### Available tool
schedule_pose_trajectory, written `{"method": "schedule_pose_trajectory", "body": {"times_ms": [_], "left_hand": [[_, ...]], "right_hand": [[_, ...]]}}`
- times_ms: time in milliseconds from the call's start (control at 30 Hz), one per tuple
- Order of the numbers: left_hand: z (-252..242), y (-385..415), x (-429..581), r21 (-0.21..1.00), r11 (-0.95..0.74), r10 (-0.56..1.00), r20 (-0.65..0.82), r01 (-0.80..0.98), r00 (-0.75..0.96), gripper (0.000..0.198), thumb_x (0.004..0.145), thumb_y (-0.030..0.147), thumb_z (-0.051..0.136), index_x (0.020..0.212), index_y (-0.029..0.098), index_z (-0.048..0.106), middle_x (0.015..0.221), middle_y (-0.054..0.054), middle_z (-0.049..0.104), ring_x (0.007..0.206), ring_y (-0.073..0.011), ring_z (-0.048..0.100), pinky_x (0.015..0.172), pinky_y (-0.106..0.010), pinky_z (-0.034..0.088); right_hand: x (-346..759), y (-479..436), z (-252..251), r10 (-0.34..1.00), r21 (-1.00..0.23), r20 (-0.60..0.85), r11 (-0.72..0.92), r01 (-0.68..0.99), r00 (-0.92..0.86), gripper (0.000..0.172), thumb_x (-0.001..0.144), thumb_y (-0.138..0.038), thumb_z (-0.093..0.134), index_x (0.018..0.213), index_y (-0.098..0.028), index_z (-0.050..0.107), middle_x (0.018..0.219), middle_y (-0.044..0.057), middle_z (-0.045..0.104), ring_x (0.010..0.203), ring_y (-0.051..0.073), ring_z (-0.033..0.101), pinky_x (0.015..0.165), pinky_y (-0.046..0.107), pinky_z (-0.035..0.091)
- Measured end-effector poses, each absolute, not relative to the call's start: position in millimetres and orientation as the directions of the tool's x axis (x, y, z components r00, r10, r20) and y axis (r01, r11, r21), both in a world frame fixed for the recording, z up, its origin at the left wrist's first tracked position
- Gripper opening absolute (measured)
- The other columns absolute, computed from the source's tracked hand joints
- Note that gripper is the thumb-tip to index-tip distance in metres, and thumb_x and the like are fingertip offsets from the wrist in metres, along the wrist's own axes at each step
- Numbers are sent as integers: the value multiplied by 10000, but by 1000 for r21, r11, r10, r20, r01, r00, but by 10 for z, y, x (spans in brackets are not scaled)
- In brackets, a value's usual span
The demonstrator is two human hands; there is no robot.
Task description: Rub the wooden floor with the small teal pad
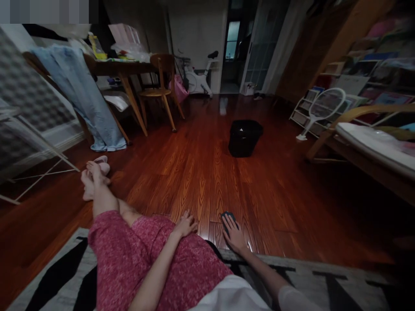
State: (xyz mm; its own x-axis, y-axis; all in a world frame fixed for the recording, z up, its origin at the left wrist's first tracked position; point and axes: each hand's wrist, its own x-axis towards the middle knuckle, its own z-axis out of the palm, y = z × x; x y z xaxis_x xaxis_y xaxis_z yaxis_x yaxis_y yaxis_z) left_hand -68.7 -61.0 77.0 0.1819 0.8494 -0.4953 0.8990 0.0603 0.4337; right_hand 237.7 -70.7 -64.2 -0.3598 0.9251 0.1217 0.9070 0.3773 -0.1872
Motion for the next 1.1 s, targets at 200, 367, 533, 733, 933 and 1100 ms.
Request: {"method": "schedule_pose_trajectory", "body": {"times_ms": [200, 367, 533, 733, 933, 1100], "left_hand": [[771, -610, -691, 431, 58, 861, -479, 900, 174, 680, 958, 514, 394, 1531, 149, 373, 1687, -128, 78, 1552, -261, 68, 1251, -429, 145], [785, -613, -691, 429, 70, 862, -481, 901, 162, 700, 950, 505, 405, 1551, 154, 338, 1688, -132, 69, 1548, -273, 96, 1246, -442, 168], [712, -587, -695, 447, 68, 866, -471, 892, 170, 723, 940, 552, 414, 1542, 156, 358, 1683, -140, 81, 1543, -287, 123, 1247, -444, 164], [730, -595, -690, 451, 54, 861, -472, 891, 187, 704, 951, 534, 401, 1544, 157, 351, 1684, -135, 86, 1549, -262, 93, 1247, -425, 150], [780, -620, -691, 455, 49, 861, -470, 889, 194, 715, 946, 536, 393, 1539, 138, 364, 1683, -134, 88, 1546, -276, 120, 1249, -434, 150], [750, -602, -690, 448, 73, 856, -486, 891, 174, 706, 938, 539, 413, 1543, 181, 362, 1686, -110, 88, 1544, -276, 137, 1247, -438, 158]], "right_hand": [[2095, 198, -542, 971, -200, 96, 234, 951, -219, 608, 998, -369, 275, 1593, -245, 247, 1664, 44, 251, 1539, 211, 181, 1237, 474, 148], [1807, 515, -528, 990, -225, 87, 129, 966, -112, 636, 993, -377, 259, 1600, -193, 218, 1667, 78, 230, 1538, 249, 186, 1238, 520, 129], [1848, 72, -750, 964, -229, 119, 260, 938, -238, 617, 1001, -398, 273, 1595, -237, 231, 1670, 43, 229, 1545, 228, 157, 1245, 501, 144], [2189, -744, -826, 907, -218, 122, 421, 881, -403, 596, 1022, -436, 277, 1594, -287, 202, 1672, 28, 216, 1544, 222, 165, 1239, 500, 176], [2223, -479, -661, 899, -226, 130, 438, 870, -419, 582, 1018, -366, 278, 1592, -302, 208, 1664, 20, 243, 1538, 193, 184, 1241, 466, 169], [1931, 204, -450, 959, -223, 82, 283, 933, -271, 592, 989, -313, 287, 1574, -226, 300, 1656, 48, 263, 1534, 202, 204, 1240, 472, 168]]}}
